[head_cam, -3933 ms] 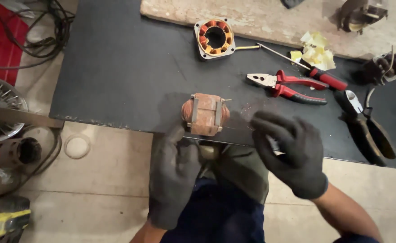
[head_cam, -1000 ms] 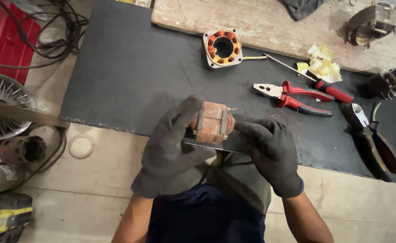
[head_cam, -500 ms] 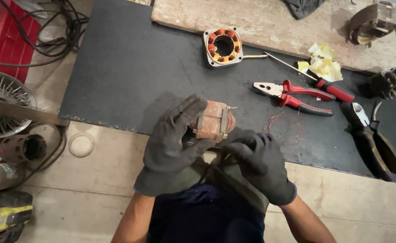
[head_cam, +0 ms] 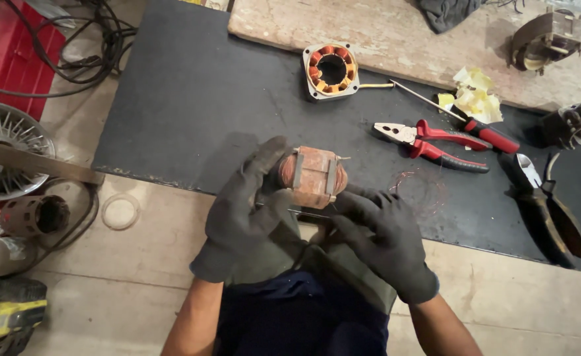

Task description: Unwinding copper wire from a motor core on a repair bench

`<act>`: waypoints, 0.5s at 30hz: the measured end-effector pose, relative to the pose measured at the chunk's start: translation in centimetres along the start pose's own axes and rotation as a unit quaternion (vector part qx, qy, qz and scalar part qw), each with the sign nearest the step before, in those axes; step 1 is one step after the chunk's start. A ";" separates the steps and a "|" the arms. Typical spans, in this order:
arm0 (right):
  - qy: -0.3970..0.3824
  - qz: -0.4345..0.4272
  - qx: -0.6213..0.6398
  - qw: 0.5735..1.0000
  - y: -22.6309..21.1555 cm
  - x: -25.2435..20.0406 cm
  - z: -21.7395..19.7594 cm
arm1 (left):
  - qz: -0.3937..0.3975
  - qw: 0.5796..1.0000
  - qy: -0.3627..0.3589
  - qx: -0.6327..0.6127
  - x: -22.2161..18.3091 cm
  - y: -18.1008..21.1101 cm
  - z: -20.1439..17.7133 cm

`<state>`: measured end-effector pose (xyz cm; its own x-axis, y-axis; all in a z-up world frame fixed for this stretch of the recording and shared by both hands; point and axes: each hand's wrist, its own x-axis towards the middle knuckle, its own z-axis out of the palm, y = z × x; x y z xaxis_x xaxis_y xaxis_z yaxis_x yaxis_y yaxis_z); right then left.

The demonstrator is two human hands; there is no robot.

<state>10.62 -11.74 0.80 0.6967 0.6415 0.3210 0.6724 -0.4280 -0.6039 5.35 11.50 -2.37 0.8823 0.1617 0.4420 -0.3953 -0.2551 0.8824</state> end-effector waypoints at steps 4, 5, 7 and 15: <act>0.023 0.008 0.037 0.999 -0.5 0.4 -0.2 | -0.038 0.998 0.010 -0.042 0.0 0.5 -0.7; 0.028 0.036 0.031 0.998 -0.6 0.3 -0.3 | -0.027 0.997 0.039 -0.065 0.0 0.4 -0.5; 0.032 0.063 0.025 0.997 -0.7 0.3 -0.1 | -0.015 0.994 0.069 -0.086 0.1 -0.1 -0.5; 0.043 0.110 0.061 0.991 -0.7 0.8 1.2 | 0.131 0.961 -0.088 0.226 1.3 0.3 -2.5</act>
<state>10.41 -10.11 0.63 0.8453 0.4826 0.2294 0.4701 -0.4675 -0.7486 5.78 14.03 -1.16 0.8128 -0.1180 0.5705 -0.4939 -0.6591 0.5672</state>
